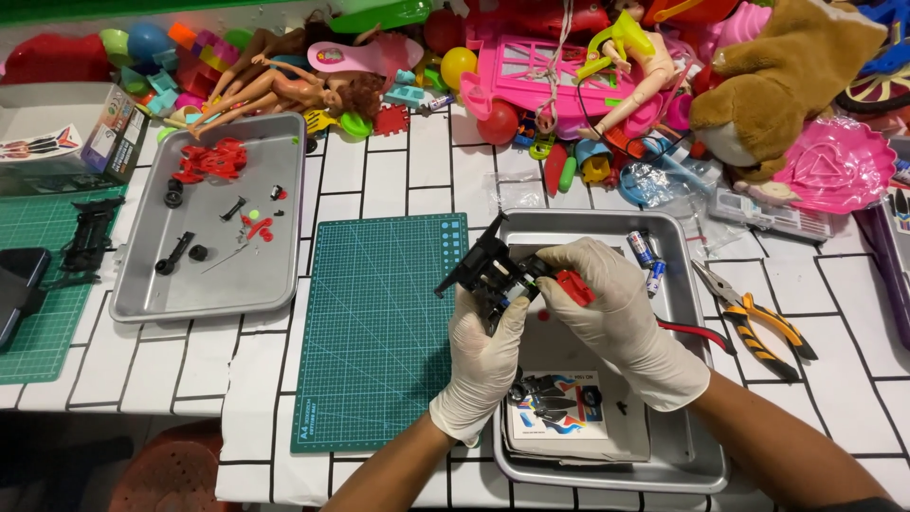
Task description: Assembling a toy car chassis by installing gears, a motor, and other small components.
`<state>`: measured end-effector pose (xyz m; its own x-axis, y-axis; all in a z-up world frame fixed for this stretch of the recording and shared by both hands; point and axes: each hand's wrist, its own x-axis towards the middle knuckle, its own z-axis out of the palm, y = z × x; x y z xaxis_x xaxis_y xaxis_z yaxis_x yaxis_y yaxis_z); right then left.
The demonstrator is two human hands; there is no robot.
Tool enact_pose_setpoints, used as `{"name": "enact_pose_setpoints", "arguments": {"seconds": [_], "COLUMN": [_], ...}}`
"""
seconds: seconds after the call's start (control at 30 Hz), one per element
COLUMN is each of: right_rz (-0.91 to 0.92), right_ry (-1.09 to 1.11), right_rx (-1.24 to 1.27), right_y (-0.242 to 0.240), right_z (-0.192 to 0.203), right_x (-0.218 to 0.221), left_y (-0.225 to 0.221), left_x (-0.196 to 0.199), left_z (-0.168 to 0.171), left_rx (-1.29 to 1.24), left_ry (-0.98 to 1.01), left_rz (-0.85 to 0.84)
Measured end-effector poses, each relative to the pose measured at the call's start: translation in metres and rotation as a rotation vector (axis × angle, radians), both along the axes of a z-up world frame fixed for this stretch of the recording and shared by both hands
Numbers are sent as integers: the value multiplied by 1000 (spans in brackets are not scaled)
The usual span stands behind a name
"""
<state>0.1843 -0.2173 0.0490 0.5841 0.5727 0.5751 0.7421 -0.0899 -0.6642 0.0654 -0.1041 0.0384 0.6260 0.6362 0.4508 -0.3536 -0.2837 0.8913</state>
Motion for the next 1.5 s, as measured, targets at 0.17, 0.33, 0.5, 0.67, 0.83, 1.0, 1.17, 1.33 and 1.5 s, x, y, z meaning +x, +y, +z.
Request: {"name": "enact_pose_setpoints", "arguments": {"seconds": [0.17, 0.33, 0.5, 0.67, 0.83, 1.0, 1.17, 1.33, 1.5], "right_rz": [-15, -9, -28, -32, 7, 37, 92, 86, 126], "right_ry": [-153, -325, -484, -499, -355, -160, -71, -55, 102], "right_rx": [11, 61, 111, 75, -5, -73, -126, -150, -130], "right_y": [-1, 2, 4, 2, 2, -2, -2, -6, -5], "right_z": [-4, -11, -15, -17, -2, 14, 8, 7, 20], "right_x": [2, 5, 8, 10, 6, 10, 10, 17, 16], "left_y": [-5, -5, -7, -9, 2, 16, 14, 5, 9], "left_x": [2, 3, 3, 7, 9, 7, 4, 6, 5], "left_z": [-5, -21, -14, -18, -12, -3, -6, 8, 6], "left_rx": [21, 19, 10, 2, -107, -322, -379, -368, -450], "left_ry": [-4, 29, 35, 56, 74, 50, 129, 112, 142], "left_rz": [22, 60, 63, 60, 45, 27, -32, -109, -109]}}
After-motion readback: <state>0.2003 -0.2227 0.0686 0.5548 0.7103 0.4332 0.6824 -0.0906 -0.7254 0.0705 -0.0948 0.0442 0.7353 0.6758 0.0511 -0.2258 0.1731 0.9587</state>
